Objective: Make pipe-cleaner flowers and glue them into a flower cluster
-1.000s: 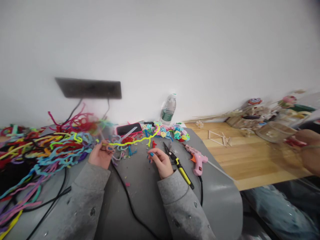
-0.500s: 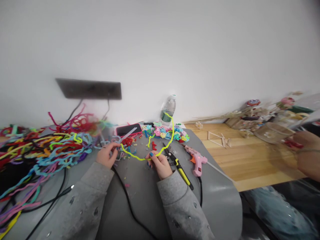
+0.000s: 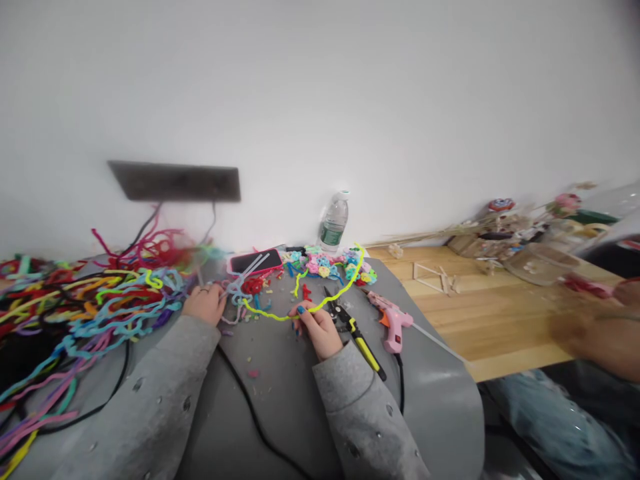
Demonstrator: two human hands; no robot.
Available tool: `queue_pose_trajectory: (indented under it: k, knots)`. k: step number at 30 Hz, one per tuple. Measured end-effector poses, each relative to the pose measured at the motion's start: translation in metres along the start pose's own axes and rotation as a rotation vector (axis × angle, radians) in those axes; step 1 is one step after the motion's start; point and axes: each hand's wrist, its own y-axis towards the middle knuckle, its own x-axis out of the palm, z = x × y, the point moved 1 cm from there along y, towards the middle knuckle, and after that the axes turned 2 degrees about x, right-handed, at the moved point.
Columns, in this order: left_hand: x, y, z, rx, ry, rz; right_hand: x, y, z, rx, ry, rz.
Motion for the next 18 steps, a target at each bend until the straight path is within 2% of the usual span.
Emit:
queue_pose_trajectory:
  k: [5, 9, 12, 15, 18]
  knots:
    - [-0.005, 0.001, 0.005, -0.112, 0.003, 0.006, 0.000, 0.001, -0.001, -0.013, 0.023, 0.047]
    - [-0.008, 0.002, -0.001, -0.196, -0.066, 0.016, 0.000, 0.002, -0.001, 0.004, 0.033, 0.085]
    - [-0.009, 0.000, -0.006, -0.204, -0.303, 0.177, -0.001, 0.002, 0.000, -0.014, 0.056, 0.107]
    - [-0.010, -0.005, -0.006, -0.093, -0.591, 0.417, -0.003, 0.002, 0.001, -0.038, 0.104, 0.117]
    - [-0.010, -0.008, 0.000, 0.020, -0.801, 0.490, -0.002, 0.001, 0.001, 0.005, 0.123, 0.103]
